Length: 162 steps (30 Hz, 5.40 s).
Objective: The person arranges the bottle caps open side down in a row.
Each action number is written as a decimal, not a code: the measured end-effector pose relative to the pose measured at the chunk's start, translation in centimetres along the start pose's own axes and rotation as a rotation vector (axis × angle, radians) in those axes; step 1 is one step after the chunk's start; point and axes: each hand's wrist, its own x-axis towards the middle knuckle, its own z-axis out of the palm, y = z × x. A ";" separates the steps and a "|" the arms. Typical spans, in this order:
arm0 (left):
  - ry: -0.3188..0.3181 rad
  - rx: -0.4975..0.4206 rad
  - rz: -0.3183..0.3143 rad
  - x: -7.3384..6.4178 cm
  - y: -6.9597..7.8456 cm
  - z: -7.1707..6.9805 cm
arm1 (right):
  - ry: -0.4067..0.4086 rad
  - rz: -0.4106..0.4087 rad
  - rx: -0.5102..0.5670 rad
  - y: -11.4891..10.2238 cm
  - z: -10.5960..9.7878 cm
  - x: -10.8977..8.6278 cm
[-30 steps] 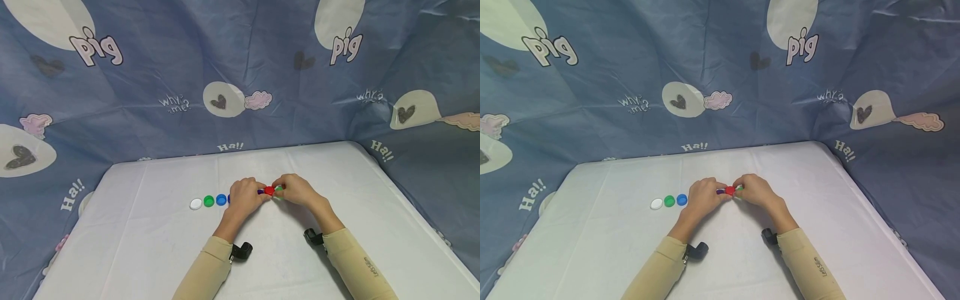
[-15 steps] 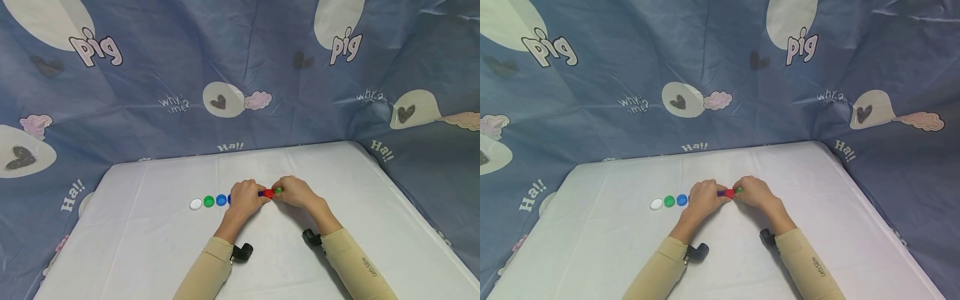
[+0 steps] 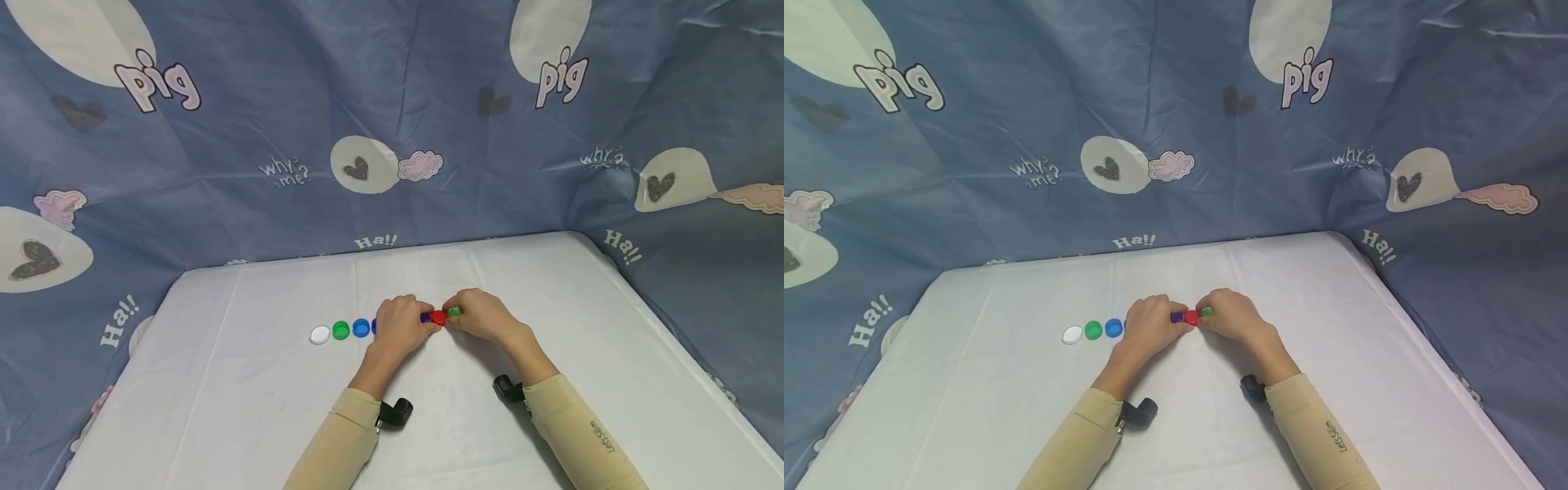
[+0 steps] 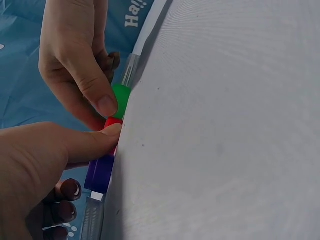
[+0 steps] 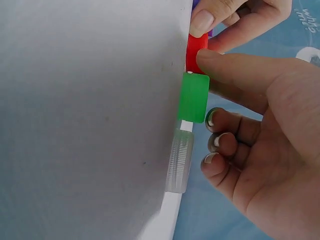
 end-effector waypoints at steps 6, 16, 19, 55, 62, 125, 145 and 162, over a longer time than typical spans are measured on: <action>0.007 0.011 -0.008 -0.1 -0.1 -0.2 | -0.005 -0.006 0.022 0.0 0.0 0.1; -0.029 0.010 -0.048 -0.7 -0.9 -1.1 | -0.045 0.011 0.073 -0.6 0.2 0.4; -0.048 0.013 -0.060 -0.9 -1.1 -1.3 | -0.049 0.009 0.074 -0.7 0.1 0.4; -0.002 -0.072 -0.045 -0.9 -2.5 -2.4 | 0.008 -0.063 0.180 -2.3 0.7 1.5; -0.013 -0.044 -0.014 -0.7 -2.5 -2.4 | 0.026 -0.085 0.207 -2.3 0.4 1.4; 0.085 -0.030 0.009 -0.8 -2.4 -2.7 | 0.073 -0.117 0.459 -1.2 -0.6 1.1; 0.212 -0.042 0.100 -0.9 -2.6 -2.7 | -0.030 -0.034 0.560 -0.6 -0.9 1.0; 0.154 -0.095 0.030 -0.9 -3.2 -3.0 | 0.048 -0.063 0.444 -1.2 -0.7 1.1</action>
